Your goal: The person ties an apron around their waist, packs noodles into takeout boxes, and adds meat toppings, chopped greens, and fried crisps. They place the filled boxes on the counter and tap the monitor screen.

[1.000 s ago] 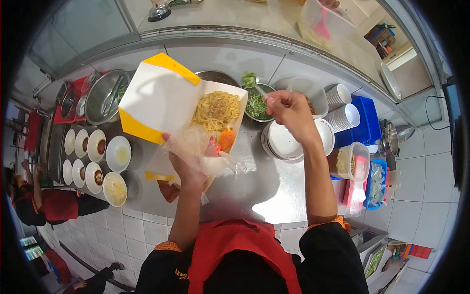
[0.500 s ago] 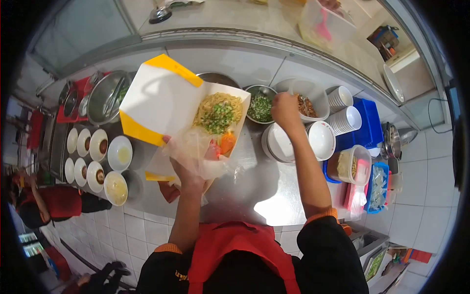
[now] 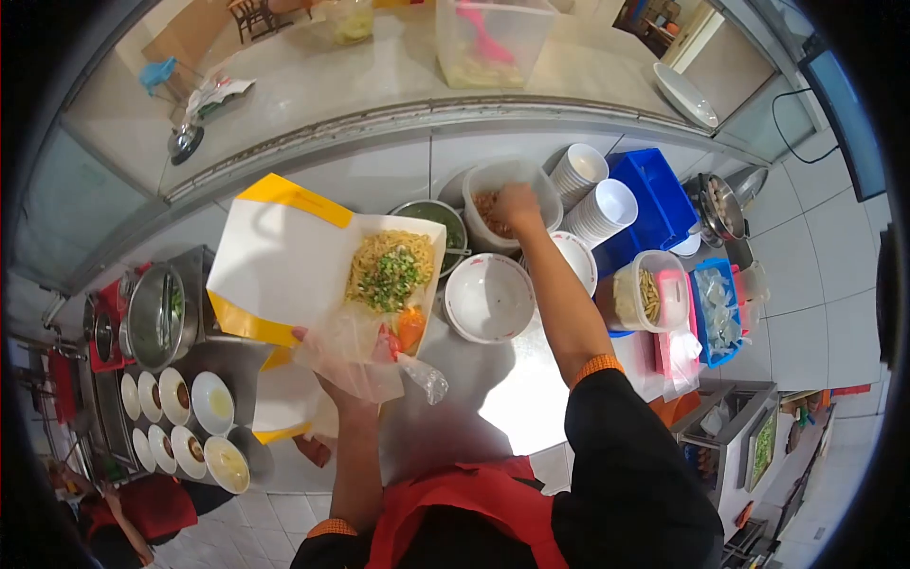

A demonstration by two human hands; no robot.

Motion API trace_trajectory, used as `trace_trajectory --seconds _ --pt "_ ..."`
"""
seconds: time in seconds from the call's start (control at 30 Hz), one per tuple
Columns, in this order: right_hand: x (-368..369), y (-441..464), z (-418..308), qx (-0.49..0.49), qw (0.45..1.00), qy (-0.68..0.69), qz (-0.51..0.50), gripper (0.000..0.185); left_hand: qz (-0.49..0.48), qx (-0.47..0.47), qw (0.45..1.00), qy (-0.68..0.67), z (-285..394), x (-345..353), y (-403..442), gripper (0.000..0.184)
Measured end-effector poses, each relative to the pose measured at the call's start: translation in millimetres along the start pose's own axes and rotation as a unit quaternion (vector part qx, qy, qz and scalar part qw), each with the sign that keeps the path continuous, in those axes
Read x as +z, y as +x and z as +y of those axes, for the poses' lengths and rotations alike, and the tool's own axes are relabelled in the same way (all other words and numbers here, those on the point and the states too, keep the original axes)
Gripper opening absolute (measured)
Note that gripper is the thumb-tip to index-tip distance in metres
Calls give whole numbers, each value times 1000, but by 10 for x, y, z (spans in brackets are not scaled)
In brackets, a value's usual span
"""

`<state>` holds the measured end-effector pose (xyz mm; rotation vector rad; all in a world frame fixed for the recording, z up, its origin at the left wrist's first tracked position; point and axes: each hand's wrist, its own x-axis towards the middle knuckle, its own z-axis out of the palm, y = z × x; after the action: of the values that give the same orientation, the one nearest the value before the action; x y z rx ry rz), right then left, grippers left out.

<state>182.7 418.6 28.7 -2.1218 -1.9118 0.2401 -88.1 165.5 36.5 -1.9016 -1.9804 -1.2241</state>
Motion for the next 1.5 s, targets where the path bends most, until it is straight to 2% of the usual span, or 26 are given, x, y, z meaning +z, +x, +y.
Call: trace_trajectory --seconds 0.03,0.07,0.1,0.13,0.17,0.2,0.27,0.3,0.37,0.47,0.5,0.57,0.6,0.67,0.7,0.77,0.8,0.87,0.9,0.97,1.1,1.2,1.27,1.3,1.37,1.5 --pt "-30 -9 31 4 996 -57 -66 19 -7 -44 993 -106 -15 93 48 60" --pt "-53 -11 34 4 997 -57 -60 19 -16 -89 973 -211 -22 148 95 37" --pt "-92 -24 10 6 992 -96 -86 20 -12 -87 973 -214 33 171 160 37" --pt "-103 -30 -1 9 984 -135 -116 20 8 -45 990 -131 115 166 195 36" --pt "-74 -15 11 6 984 -149 -97 20 24 -4 999 -46 179 175 211 36" --pt "-115 -22 -10 6 984 -150 -100 20 22 -6 999 -46 216 230 226 36" --pt "-263 -71 -90 -9 990 -115 -81 25 76 -79 982 -153 265 333 243 36" --pt "-216 -73 -78 -8 990 -115 -85 25 72 -81 982 -153 217 397 212 36" --pt "-89 -82 -62 -52 987 -124 -84 19 10 -196 924 -329 68 530 132 43" --pt "88 -17 -67 -62 992 -56 -97 18 -61 -257 939 -219 229 428 259 61" --pt "153 46 -33 -64 992 -54 -97 18 -59 -257 940 -217 249 449 268 61" --pt "295 243 153 -68 991 -28 -114 18 -6 -356 850 -388 265 493 289 53" --pt "428 348 323 -70 991 -28 -113 18 -3 -355 851 -388 244 488 302 53" --pt "664 511 623 -83 968 98 -215 15 -36 -366 820 -438 190 470 321 62" --pt "510 448 524 -83 968 98 -215 15 -36 -367 820 -438 189 455 344 62" --pt "-4 182 216 166 894 276 -312 9 5 -443 577 -686 231 383 433 49" --pt "-38 180 233 168 894 276 -311 9 3 -444 576 -687 296 331 514 49" --pt "-107 217 273 171 806 394 -406 10 43 -544 491 -679 436 247 672 45" --pt "-151 202 267 172 807 393 -406 10 43 -545 490 -679 418 295 667 45" --pt "-248 167 260 141 837 397 -350 10 70 -526 546 -648 359 419 627 63" --pt "-465 181 299 165 833 393 -352 14 73 -529 568 -626 542 421 735 61" --pt "-657 107 340 159 843 411 -308 14 34 -468 579 -667 463 582 684 57" --pt "-826 43 350 144 857 405 -284 14 51 -476 553 -682 591 578 748 36" --pt "-936 5 332 130 870 397 -262 14 50 -475 553 -682 603 631 749 36" --pt "-1154 -55 281 124 873 402 -248 13 50 -440 599 -667 609 763 728 51" --pt "-1428 -145 162 81 880 401 -242 15 57 -428 583 -688 765 843 765 53"
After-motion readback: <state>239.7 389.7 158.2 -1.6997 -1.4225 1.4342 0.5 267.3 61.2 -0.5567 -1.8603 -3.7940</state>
